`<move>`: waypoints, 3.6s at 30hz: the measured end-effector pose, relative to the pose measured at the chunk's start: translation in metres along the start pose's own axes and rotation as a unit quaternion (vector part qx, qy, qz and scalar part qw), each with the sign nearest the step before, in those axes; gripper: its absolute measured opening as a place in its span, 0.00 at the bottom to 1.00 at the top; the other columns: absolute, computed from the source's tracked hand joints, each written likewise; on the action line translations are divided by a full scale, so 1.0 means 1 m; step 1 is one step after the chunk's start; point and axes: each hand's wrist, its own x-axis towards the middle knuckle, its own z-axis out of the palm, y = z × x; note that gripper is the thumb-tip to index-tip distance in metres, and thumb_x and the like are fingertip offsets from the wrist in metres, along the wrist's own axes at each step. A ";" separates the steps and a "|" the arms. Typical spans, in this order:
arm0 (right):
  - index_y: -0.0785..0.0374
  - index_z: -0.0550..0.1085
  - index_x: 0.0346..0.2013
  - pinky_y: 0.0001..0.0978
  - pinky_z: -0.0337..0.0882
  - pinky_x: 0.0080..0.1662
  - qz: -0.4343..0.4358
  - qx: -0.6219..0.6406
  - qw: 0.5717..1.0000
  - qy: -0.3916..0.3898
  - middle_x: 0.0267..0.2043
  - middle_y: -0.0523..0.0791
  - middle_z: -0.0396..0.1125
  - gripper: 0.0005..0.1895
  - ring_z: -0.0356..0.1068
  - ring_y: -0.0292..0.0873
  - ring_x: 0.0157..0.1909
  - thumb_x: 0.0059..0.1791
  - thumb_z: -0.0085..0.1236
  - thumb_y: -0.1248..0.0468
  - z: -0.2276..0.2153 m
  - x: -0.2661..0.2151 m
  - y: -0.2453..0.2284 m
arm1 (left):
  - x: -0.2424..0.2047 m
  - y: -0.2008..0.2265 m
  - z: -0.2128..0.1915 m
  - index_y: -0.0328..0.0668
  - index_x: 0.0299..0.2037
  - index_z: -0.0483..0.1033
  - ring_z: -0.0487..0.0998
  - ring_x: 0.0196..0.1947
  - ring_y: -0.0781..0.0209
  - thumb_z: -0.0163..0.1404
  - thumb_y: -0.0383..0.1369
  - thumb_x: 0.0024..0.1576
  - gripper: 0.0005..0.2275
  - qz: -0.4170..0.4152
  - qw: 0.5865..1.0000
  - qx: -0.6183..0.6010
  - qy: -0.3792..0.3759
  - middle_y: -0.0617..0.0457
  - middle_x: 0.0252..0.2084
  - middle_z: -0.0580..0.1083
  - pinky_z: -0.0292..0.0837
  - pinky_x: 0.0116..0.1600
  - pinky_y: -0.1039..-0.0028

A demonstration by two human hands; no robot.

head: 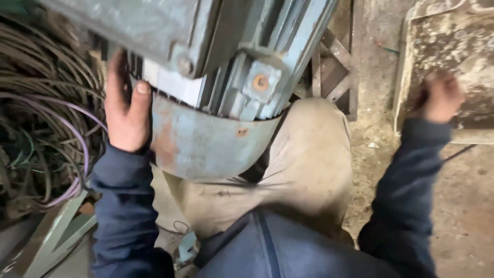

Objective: The person sits on the floor with an electric motor on their lap, removes small fasteners from the motor housing, and fits the blue metal fan cover back over the motor, pressing and aligning it into place and adjusting the fasteners.

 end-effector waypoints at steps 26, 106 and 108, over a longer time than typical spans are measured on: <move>0.68 0.76 0.53 0.35 0.76 0.43 -0.181 -0.296 0.883 -0.314 0.45 0.48 0.70 0.14 0.74 0.45 0.40 0.53 0.63 0.66 0.251 -0.255 -0.252 | -0.130 0.080 0.154 0.34 0.41 0.77 0.80 0.31 0.57 0.51 0.30 0.62 0.06 0.046 0.959 -0.218 -0.176 0.46 0.38 0.79 0.72 0.34 0.72; 0.66 0.75 0.44 0.34 0.75 0.46 -0.177 -0.313 0.903 -0.236 0.43 0.48 0.71 0.07 0.75 0.47 0.44 0.52 0.63 0.71 0.249 -0.230 -0.206 | -0.131 -0.004 0.234 0.29 0.55 0.73 0.79 0.53 0.55 0.51 0.24 0.68 0.08 -0.207 0.724 -0.622 -0.215 0.43 0.52 0.77 0.75 0.63 0.61; 0.66 0.76 0.44 0.35 0.75 0.46 -0.180 -0.316 0.902 -0.233 0.43 0.48 0.72 0.07 0.75 0.47 0.44 0.52 0.62 0.70 0.249 -0.231 -0.208 | -0.128 0.002 0.233 0.29 0.55 0.74 0.79 0.52 0.56 0.51 0.23 0.67 0.08 -0.209 0.731 -0.613 -0.213 0.43 0.51 0.77 0.75 0.62 0.62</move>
